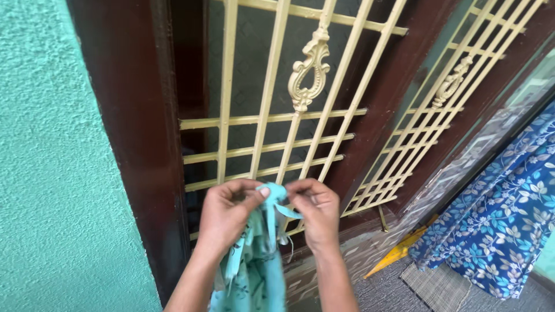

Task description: The person wipes the yellow metal window grille with a light blue cloth. They clean the vertical and horizontal bars and decorative elements, moving the cloth around the grille's surface.

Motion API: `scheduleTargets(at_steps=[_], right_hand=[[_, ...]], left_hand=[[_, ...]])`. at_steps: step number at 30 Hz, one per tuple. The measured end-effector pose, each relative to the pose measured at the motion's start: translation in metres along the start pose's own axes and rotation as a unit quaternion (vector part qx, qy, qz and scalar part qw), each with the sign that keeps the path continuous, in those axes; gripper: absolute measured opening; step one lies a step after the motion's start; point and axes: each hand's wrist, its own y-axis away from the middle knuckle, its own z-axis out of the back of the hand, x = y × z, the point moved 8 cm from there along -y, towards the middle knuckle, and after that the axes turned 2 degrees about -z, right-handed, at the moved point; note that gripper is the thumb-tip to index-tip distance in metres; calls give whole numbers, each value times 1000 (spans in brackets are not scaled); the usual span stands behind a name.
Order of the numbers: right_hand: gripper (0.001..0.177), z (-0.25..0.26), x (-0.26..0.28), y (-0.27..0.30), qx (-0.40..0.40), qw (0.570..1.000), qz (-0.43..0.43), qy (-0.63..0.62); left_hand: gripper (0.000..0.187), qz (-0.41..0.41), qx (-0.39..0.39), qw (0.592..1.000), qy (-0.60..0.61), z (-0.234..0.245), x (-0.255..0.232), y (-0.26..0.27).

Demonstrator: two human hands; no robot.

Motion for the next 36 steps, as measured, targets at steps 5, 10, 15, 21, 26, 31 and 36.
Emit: scheduleTargets(at_steps=[5, 10, 15, 21, 26, 31, 36], right_hand=[[19, 1, 32, 8, 23, 996, 48, 68], [34, -37, 29, 3, 70, 993, -64, 67], [29, -23, 22, -6, 75, 995, -59, -31], [13, -9, -15, 0, 42, 971, -150, -181], [15, -2, -26, -2, 5, 949, -184, -258], [22, 14, -52, -3, 47, 896, -237, -373], [17, 38, -50, -16, 176, 827, -199, -496]], left_hand=[[22, 23, -49, 997, 48, 7, 6, 2], [20, -50, -10, 999, 4, -3, -8, 5], [21, -88, 46, 995, 15, -3, -17, 6], [38, 36, 36, 989, 135, -4, -5, 2], [69, 85, 137, 986, 51, -23, 1, 14], [32, 155, 150, 973, 77, -23, 37, 15], [34, 222, 247, 943, -15, -12, 61, 26]])
